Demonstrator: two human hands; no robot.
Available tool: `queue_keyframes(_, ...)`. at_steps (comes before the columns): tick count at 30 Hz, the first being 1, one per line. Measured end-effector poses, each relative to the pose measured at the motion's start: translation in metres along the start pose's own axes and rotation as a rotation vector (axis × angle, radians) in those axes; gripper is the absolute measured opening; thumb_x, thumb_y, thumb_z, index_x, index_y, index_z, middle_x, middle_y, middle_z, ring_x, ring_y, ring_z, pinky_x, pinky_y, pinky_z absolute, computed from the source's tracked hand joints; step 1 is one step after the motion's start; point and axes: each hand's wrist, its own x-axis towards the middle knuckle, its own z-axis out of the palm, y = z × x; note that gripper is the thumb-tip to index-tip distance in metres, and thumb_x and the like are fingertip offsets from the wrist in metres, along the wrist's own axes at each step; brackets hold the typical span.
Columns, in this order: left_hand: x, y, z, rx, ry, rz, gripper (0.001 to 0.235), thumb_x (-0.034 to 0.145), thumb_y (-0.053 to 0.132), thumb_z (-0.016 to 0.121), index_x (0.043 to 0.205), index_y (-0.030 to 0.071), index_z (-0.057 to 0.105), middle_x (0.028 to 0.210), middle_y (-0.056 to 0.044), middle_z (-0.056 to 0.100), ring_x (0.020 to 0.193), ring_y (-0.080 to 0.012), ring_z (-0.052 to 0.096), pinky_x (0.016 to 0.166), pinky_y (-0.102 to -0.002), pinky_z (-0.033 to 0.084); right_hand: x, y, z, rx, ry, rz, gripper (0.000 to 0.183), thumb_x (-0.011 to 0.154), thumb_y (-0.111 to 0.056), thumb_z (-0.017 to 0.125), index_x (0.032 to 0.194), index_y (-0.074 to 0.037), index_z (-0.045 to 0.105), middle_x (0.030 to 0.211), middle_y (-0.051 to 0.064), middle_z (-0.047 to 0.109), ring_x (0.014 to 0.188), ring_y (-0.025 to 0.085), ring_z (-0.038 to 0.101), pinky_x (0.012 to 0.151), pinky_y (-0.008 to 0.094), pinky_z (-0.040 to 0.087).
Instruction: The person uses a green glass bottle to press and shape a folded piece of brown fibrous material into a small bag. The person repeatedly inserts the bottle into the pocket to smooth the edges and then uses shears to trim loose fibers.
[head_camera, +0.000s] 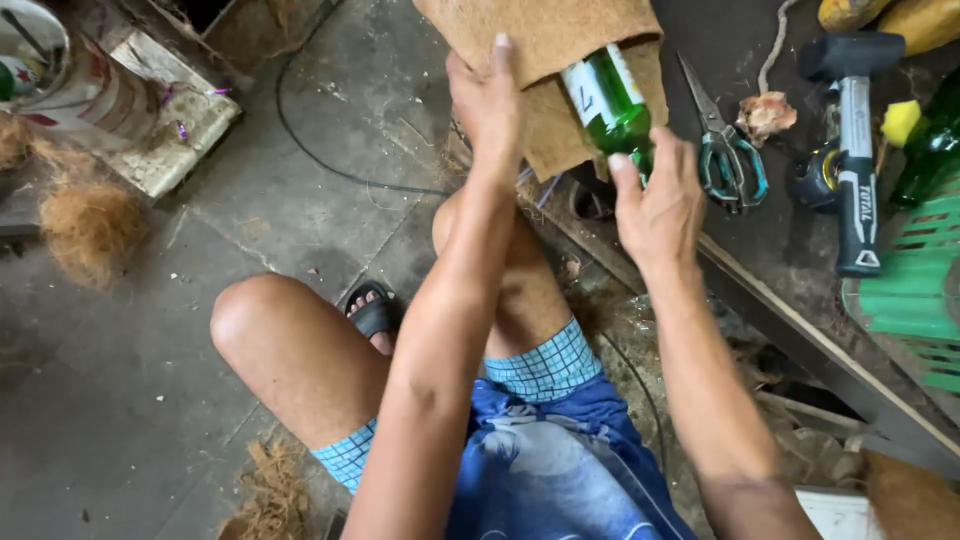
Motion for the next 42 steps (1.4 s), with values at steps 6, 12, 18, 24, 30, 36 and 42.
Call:
queue_keyframes(6, -0.005, 0.009, -0.004, -0.018, 0.006, 0.125, 0.082, 0.071, 0.055, 0.062, 0.138, 0.011, 0.047, 0.13, -0.014, 0.066, 0.119, -0.0319, 0.067, 0.093, -0.045, 0.055, 0.036, 0.057, 0.007, -0.31, 0.001, 0.108, 0.041, 0.113, -0.025, 0.044, 0.094, 0.001, 0.069, 0.082, 0.033, 0.067, 0.069, 0.059, 0.059, 0.063, 0.066, 0.041)
queue_keyframes(12, -0.009, 0.021, -0.008, 0.004, -0.06, -0.071, 0.074, 0.076, 0.054, 0.049, 0.133, 0.007, 0.043, 0.13, -0.018, 0.062, 0.117, -0.0326, 0.064, 0.095, -0.048, 0.053, 0.013, -0.004, 0.0, -0.564, -0.236, -0.023, 0.056, 0.115, -0.045, 0.034, 0.141, 0.004, 0.044, 0.095, 0.012, 0.065, 0.053, 0.017, 0.058, 0.039, 0.028, 0.05)
queue_keyframes(18, 0.02, -0.013, 0.002, -0.052, 0.116, 0.0, 0.059, 0.071, 0.055, 0.059, 0.106, 0.008, 0.058, 0.109, -0.015, 0.074, 0.101, -0.0279, 0.07, 0.088, -0.039, 0.053, 0.023, 0.012, 0.006, -0.274, -0.168, 0.125, 0.032, 0.111, -0.03, 0.044, 0.104, -0.002, 0.057, 0.076, 0.035, 0.064, 0.068, 0.06, 0.059, 0.059, 0.067, 0.041)
queue_keyframes(24, 0.028, -0.017, 0.017, -0.022, 0.094, 0.044, 0.061, 0.072, 0.054, 0.06, 0.107, 0.005, 0.056, 0.109, -0.016, 0.072, 0.1, -0.0278, 0.069, 0.089, -0.039, 0.053, 0.042, 0.029, -0.007, -0.083, -0.203, 0.041, 0.034, 0.106, -0.028, 0.049, 0.121, -0.001, 0.062, 0.097, 0.034, 0.067, 0.089, 0.059, 0.058, 0.074, 0.062, 0.042)
queue_keyframes(30, 0.012, -0.014, -0.001, 0.061, -0.06, -0.091, 0.078, 0.072, 0.06, 0.045, 0.127, 0.005, 0.048, 0.129, -0.018, 0.064, 0.116, -0.0336, 0.062, 0.09, -0.043, 0.049, 0.023, 0.002, 0.01, -0.684, -0.457, 0.07, 0.07, 0.108, -0.047, 0.044, 0.157, -0.003, 0.02, 0.125, 0.015, 0.061, 0.053, 0.022, 0.064, 0.04, 0.034, 0.05)
queue_keyframes(36, 0.013, -0.001, 0.004, 0.079, -0.04, -0.01, 0.078, 0.075, 0.062, 0.04, 0.121, 0.0, 0.055, 0.127, -0.022, 0.064, 0.117, -0.0383, 0.062, 0.092, -0.046, 0.047, 0.031, 0.018, 0.007, -0.522, -0.175, -0.125, 0.052, 0.105, -0.029, 0.045, 0.139, 0.01, 0.046, 0.082, 0.025, 0.066, 0.06, 0.046, 0.065, 0.049, 0.056, 0.049)
queue_keyframes(42, 0.004, 0.006, -0.003, -0.014, -0.038, -0.031, 0.072, 0.082, 0.056, 0.039, 0.132, 0.006, 0.051, 0.134, -0.018, 0.062, 0.122, -0.0334, 0.06, 0.095, -0.047, 0.049, 0.043, 0.012, -0.014, -0.167, -0.265, 0.022, 0.037, 0.109, -0.027, 0.047, 0.128, 0.004, 0.055, 0.084, 0.031, 0.067, 0.069, 0.052, 0.063, 0.058, 0.06, 0.046)
